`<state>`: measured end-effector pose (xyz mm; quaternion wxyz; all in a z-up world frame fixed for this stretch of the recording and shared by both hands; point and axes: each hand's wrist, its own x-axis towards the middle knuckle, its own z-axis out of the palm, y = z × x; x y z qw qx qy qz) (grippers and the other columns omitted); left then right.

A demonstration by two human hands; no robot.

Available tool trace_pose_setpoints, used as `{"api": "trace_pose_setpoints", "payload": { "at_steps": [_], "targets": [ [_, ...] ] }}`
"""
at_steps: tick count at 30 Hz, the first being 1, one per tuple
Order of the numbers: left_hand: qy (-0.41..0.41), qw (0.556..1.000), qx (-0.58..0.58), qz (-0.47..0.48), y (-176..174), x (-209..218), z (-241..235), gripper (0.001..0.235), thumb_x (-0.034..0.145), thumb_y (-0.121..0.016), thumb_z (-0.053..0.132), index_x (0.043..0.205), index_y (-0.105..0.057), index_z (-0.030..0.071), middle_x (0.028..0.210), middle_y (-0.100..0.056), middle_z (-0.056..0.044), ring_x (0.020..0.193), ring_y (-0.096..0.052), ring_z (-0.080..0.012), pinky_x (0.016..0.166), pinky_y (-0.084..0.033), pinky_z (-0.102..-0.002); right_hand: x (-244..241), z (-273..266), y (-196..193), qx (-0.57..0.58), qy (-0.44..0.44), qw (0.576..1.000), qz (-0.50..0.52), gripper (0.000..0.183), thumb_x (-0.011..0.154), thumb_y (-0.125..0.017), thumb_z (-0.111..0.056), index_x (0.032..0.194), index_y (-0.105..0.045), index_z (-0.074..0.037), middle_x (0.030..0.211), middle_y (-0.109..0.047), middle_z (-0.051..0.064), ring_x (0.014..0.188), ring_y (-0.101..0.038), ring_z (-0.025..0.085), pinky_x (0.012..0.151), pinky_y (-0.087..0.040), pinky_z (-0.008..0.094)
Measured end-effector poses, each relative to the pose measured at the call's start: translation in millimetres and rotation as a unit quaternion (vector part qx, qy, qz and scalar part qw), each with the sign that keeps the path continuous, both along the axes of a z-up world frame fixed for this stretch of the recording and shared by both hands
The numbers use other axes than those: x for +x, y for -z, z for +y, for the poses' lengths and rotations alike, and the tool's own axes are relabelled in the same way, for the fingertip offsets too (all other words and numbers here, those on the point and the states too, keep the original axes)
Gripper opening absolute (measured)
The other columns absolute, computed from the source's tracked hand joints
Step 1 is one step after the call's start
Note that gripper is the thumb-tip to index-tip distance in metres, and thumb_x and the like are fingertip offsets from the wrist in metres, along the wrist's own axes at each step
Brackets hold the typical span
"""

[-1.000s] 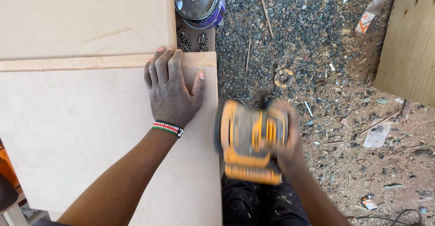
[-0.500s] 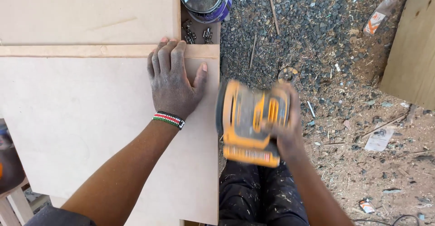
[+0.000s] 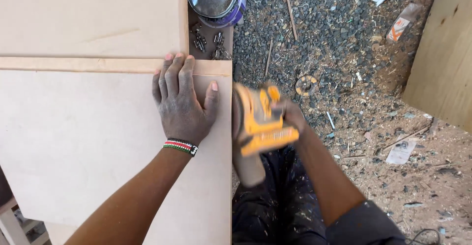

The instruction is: The person sands a rectangular piece of plywood using a sanding block and then switches to a yellow and black electric orbital sander. They smooth the edges and surface of the wood, moving the sander back and forth across the material.

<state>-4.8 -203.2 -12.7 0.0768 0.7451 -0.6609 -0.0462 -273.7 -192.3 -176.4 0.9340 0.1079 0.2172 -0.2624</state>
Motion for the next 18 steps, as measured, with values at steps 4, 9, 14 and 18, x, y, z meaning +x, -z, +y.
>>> {"api": "trace_pose_setpoints", "payload": {
  "at_steps": [4, 9, 14, 18],
  "targets": [
    [0.001, 1.000, -0.012, -0.008, -2.4, -1.1, -3.3, 0.067, 0.118, -0.067, 0.050, 0.166, -0.065, 0.003, 0.172, -0.066, -0.020, 0.168, -0.055, -0.0411, 0.141, -0.033, -0.061, 13.2, -90.7, -10.4, -0.014, 0.012, 0.998, -0.059, 0.033, 0.098, -0.087, 0.001, 0.125, -0.070, -0.007, 0.117, -0.088, 0.018, 0.101, -0.092, 0.038, 0.073, -0.080, 0.047],
    [0.011, 1.000, -0.021, 0.011, -0.6, -0.5, 0.4, 0.067, 0.119, -0.069, 0.047, 0.167, -0.064, 0.000, 0.172, -0.065, -0.023, 0.167, -0.055, -0.0444, 0.143, -0.032, -0.062, -4.2, -43.3, -6.1, 0.012, -0.029, 0.998, 0.062, 0.041, 0.091, -0.091, -0.002, 0.127, -0.072, -0.010, 0.110, -0.087, 0.014, 0.096, -0.090, 0.036, 0.072, -0.077, 0.052],
    [0.000, 1.000, -0.022, 0.000, 1.1, -1.2, 0.2, 0.066, 0.119, -0.072, 0.048, 0.166, -0.066, 0.002, 0.172, -0.065, -0.021, 0.169, -0.053, -0.0419, 0.143, -0.032, -0.061, -35.4, 139.9, -26.0, 0.138, -0.087, 0.981, 0.108, 0.058, 0.084, -0.086, -0.008, 0.139, -0.070, -0.006, 0.115, -0.087, 0.024, 0.092, -0.087, 0.040, 0.079, -0.075, 0.056],
    [0.007, 0.999, -0.038, 0.008, -0.2, -2.1, 0.4, 0.064, 0.121, -0.068, 0.047, 0.165, -0.068, 0.000, 0.171, -0.067, -0.021, 0.168, -0.055, -0.0421, 0.144, -0.032, -0.060, -37.7, 196.1, -97.3, 0.072, 0.010, 0.975, 0.211, 0.080, 0.078, -0.087, -0.004, 0.152, -0.059, -0.006, 0.119, -0.082, 0.025, 0.092, -0.086, 0.040, 0.073, -0.076, 0.056]
  ]
}}
